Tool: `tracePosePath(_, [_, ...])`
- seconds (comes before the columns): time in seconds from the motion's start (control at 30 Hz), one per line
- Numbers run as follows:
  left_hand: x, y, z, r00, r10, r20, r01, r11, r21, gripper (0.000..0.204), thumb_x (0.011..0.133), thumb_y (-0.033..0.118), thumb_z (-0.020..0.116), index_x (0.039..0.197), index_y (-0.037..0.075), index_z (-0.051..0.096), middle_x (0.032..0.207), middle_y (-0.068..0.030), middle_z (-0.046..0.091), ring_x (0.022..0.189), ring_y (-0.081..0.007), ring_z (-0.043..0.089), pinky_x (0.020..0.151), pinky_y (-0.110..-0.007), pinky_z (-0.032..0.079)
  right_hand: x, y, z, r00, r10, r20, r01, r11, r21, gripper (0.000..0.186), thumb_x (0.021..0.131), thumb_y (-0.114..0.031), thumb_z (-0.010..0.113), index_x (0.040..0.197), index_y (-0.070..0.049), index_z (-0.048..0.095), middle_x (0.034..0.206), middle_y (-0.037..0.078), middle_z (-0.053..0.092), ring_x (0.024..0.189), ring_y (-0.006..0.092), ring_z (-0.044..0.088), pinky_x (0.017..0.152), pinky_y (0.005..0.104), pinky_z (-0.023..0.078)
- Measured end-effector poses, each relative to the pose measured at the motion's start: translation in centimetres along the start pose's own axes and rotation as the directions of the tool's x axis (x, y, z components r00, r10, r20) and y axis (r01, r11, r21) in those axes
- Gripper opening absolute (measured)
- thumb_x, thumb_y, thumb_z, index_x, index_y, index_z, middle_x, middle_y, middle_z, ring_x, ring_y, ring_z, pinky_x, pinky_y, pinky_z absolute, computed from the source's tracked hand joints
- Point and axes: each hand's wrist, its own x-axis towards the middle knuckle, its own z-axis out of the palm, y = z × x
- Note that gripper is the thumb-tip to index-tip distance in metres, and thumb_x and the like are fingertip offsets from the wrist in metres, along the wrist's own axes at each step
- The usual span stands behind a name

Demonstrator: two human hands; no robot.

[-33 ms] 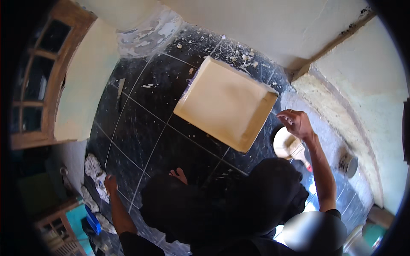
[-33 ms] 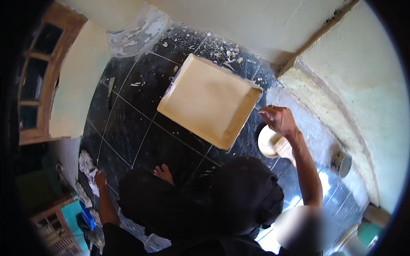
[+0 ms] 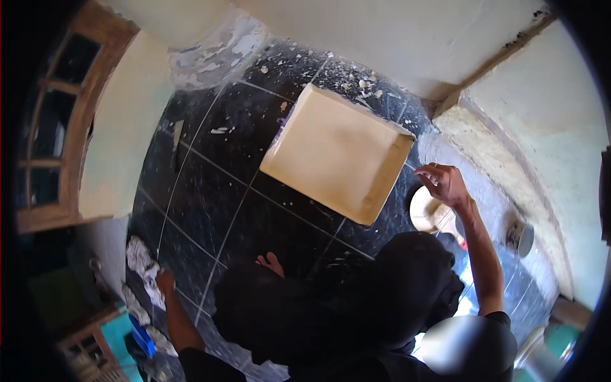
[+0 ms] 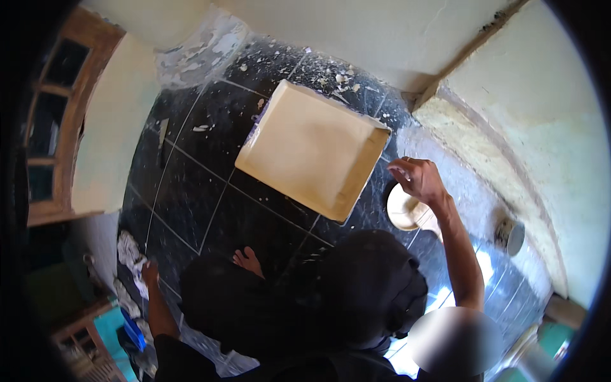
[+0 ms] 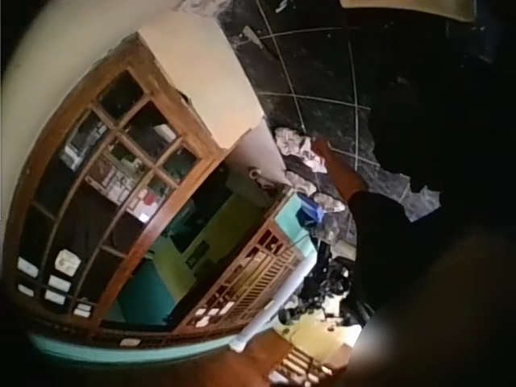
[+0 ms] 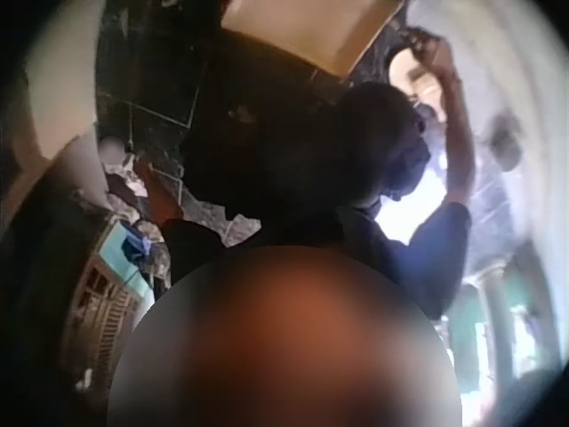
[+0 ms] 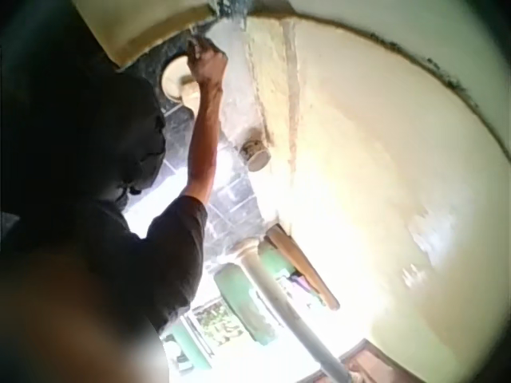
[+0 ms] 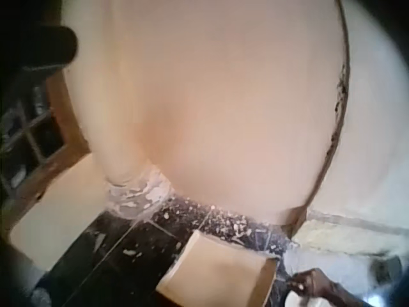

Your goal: Apply filler or putty to a wall and smooth it out using a brush and cloth.

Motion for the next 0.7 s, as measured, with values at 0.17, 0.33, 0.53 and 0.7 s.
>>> tracePosePath(0.17, [11.5, -10.9, 4.9, 0.999, -0.004, 0.037, 0.004, 1.000, -0.005, 0.076, 0.067, 0.040, 0.078, 0.133, 0.012, 0.053, 0.132, -0.0166, 0.056, 0.119, -0.0390, 0.054, 0.098, -0.049, 0.045, -3.0, -4.6, 0.5, 0.979, 0.204, 0.002, -0.198, 0.951, -0.239, 0.008, 0.084, -0.015, 0.067, 0.090, -0.010, 0.071, 0.081, 0.010, 0.070, 0.069, 0.0282, 0.067, 0.060, 0.0368, 0.053])
tracePosePath(0.33, [16.0, -15.4, 7.4, 0.927, -0.365, 0.083, 0.353, 0.927, 0.127, 0.114, 0.062, 0.074, 0.070, 0.151, 0.019, 0.026, 0.152, -0.0203, 0.030, 0.142, -0.0420, 0.019, 0.111, -0.065, 0.011, -2.9, -8.4, 2.7, 0.924, 0.375, 0.074, -0.340, 0.895, -0.289, 0.014, 0.085, -0.021, 0.064, 0.096, -0.014, 0.068, 0.081, 0.010, 0.069, 0.071, 0.0281, 0.067, 0.064, 0.0386, 0.053])
tracePosePath(0.53, [20.0, -22.2, 11.6, 0.957, -0.290, -0.002, 0.287, 0.949, -0.131, 0.115, 0.056, 0.070, 0.079, 0.146, 0.016, 0.031, 0.145, -0.0229, 0.037, 0.136, -0.0421, 0.033, 0.108, -0.063, 0.027, -2.2, -12.2, 3.0, 0.885, 0.437, 0.158, -0.386, 0.880, -0.276, 0.015, 0.085, -0.023, 0.063, 0.096, -0.013, 0.068, 0.080, 0.013, 0.067, 0.075, 0.0326, 0.066, 0.064, 0.0406, 0.050])
tracePosePath(0.7, [20.6, -25.9, 12.4, 0.964, -0.194, 0.184, 0.183, 0.980, 0.074, 0.087, 0.067, 0.045, 0.078, 0.137, 0.005, 0.044, 0.130, -0.0208, 0.053, 0.110, -0.0383, 0.056, 0.093, -0.047, 0.046, -3.1, -13.0, 1.6, 0.860, 0.496, 0.123, -0.431, 0.833, -0.346, 0.030, 0.090, -0.035, 0.054, 0.095, -0.009, 0.067, 0.083, 0.017, 0.067, 0.079, 0.0365, 0.066, 0.070, 0.0439, 0.050])
